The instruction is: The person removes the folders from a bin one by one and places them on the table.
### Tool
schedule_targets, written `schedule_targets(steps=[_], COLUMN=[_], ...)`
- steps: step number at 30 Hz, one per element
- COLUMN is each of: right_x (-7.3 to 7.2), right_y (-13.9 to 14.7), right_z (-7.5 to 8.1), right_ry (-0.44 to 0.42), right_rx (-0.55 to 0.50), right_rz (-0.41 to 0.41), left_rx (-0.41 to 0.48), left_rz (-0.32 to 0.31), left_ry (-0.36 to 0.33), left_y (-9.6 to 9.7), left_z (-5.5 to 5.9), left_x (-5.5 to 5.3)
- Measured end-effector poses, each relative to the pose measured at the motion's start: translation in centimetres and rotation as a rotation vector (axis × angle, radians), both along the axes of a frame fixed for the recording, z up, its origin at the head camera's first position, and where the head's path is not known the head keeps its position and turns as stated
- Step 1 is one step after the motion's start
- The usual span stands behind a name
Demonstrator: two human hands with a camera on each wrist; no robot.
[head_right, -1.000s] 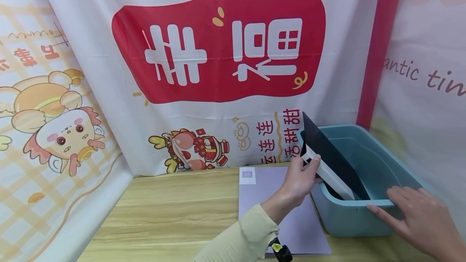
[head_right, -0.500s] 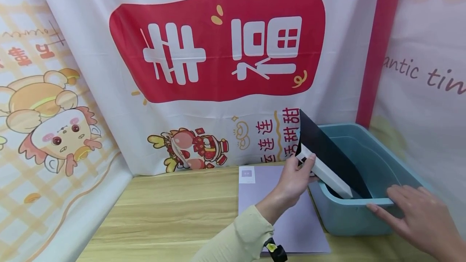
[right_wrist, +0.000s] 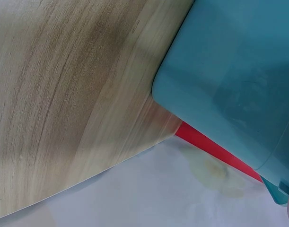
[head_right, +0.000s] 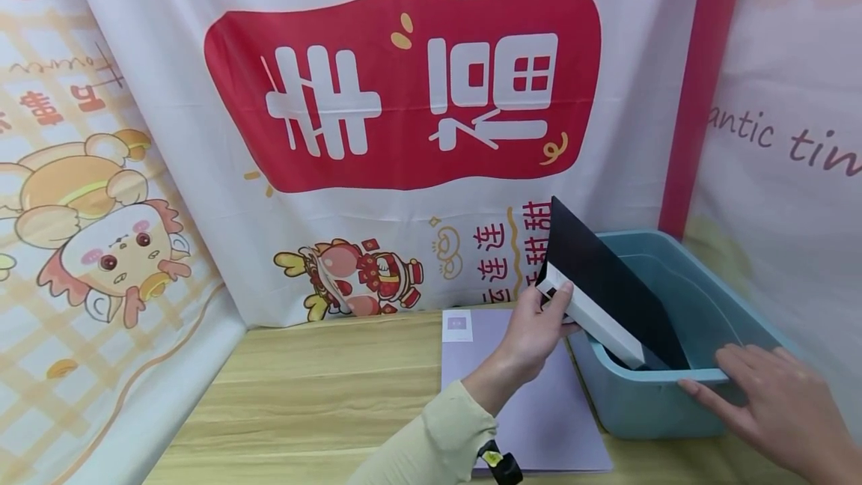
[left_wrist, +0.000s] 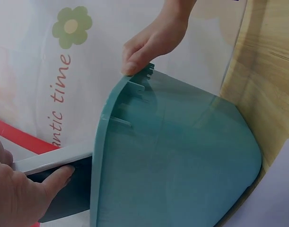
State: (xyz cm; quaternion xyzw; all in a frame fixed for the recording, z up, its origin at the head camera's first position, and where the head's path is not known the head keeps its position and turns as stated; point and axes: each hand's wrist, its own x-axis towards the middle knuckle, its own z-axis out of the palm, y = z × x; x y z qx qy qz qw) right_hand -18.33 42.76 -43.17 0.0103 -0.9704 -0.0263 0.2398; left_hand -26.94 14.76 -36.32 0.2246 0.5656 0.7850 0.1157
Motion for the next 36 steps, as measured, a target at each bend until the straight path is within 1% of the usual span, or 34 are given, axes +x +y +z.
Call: schedule_targets(steps=[9, 16, 22, 25, 29, 32, 36], right_x=[0.0, 0.0, -0.1, -0.1, -0.1, -0.1, 0.0], right_y=[0.0, 0.0, -0.1, -0.1, 0.0, 0.0, 0.0], right_z=[0.0, -0.3, -0.1, 0.0, 0.2, 0.3, 0.4], right_ry=[0.005, 0.009, 0.019, 0.008, -0.039, -0.086, -0.108], right_rx=[0.002, -0.01, -0.015, -0.012, -0.004, -0.004, -0.005], right_rz=[0.003, 0.008, 0.007, 0.002, -0.008, -0.011, -0.016], left_rx=[-0.002, 0.013, 0.039, 0.036, 0.032, 0.047, 0.07], left_rz=[-0.006, 0.032, 0.055, 0.067, 0.086, 0.094, 0.102], left_ry=[0.005, -0.005, 0.012, 0.019, 0.02, 0.021, 0.02], left_y=[-0.7, -1.3, -1.6, -1.8, -2.2, -2.5, -2.7], left_z=[0.7, 1.0, 1.4, 1.7, 2.0, 2.2, 2.5], left_x=[0.3, 0.3, 0.2, 0.2, 0.4, 0.5, 0.5])
